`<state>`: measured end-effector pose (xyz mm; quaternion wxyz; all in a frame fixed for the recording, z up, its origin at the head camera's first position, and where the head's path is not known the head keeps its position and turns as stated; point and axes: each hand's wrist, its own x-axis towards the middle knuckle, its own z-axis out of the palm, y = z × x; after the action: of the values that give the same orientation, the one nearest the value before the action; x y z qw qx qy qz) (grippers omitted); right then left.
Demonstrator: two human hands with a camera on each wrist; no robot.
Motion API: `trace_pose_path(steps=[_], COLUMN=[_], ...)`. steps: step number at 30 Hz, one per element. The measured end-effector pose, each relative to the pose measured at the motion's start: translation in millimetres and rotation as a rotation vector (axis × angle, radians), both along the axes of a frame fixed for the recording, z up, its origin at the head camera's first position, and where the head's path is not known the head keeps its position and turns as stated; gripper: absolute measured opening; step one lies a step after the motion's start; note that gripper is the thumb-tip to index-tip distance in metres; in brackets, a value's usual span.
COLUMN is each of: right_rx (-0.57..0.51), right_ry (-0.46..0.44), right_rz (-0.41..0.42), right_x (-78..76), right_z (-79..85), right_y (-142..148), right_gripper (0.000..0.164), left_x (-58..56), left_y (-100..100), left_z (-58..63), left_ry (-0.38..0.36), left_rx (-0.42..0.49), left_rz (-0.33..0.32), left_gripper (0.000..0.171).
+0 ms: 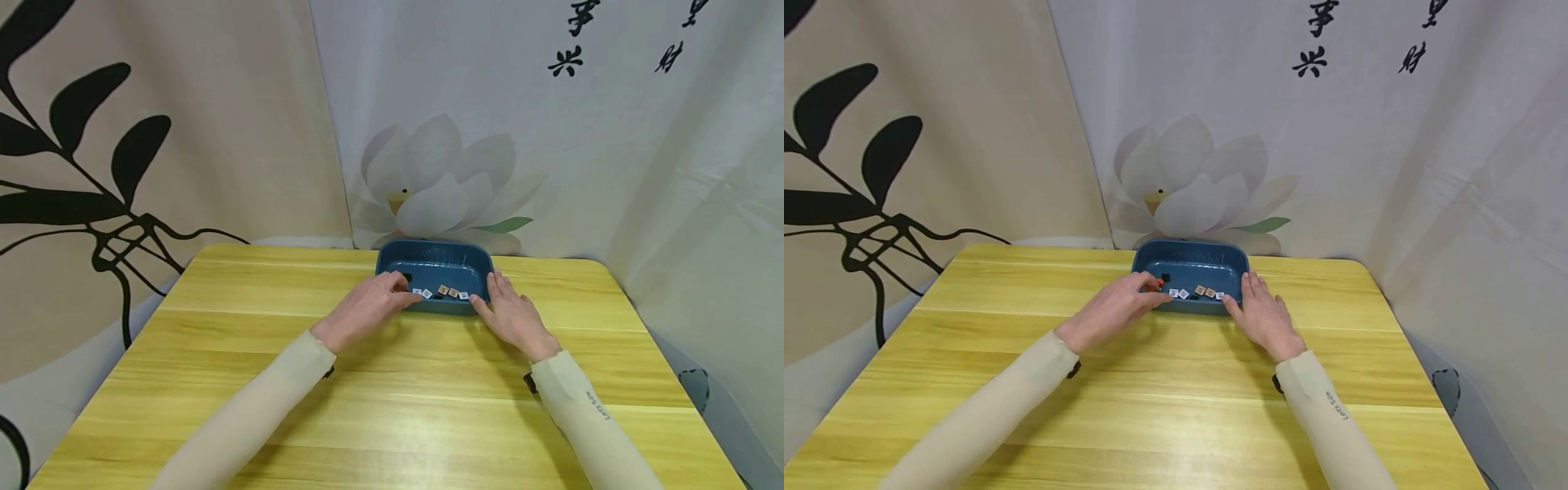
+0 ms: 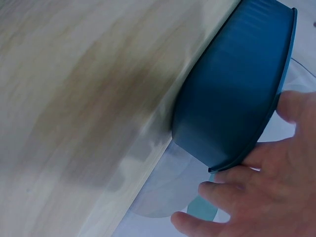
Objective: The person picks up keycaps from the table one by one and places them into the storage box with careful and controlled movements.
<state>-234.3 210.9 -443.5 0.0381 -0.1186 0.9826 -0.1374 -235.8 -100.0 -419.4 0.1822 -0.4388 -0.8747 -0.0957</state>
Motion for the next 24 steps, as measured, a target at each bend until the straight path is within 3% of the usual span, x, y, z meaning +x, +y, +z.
trace_pose_path(steps=[9, 14, 24], right_rx=[0.001, 0.005, 0.004], right_ry=[-0.016, -0.017, -0.018], right_rz=[-0.004, -0.004, -0.002], right_x=[0.1, -0.1, 1.0], right_z=[0.8, 0.9, 2.3], right_y=[-1, -1, 0], right_gripper=[0.083, 0.083, 0.083], left_x=[-30.4, -47.4, -71.7], left_y=[20, 31, 49], left_z=[3.5, 2.2, -0.8], left_ry=[-0.085, -0.115, -0.211], left_rx=[0.008, -0.046, -0.154], left_rz=[0.087, 0.152, 0.272], left_gripper=[0.027, 0.036, 0.022])
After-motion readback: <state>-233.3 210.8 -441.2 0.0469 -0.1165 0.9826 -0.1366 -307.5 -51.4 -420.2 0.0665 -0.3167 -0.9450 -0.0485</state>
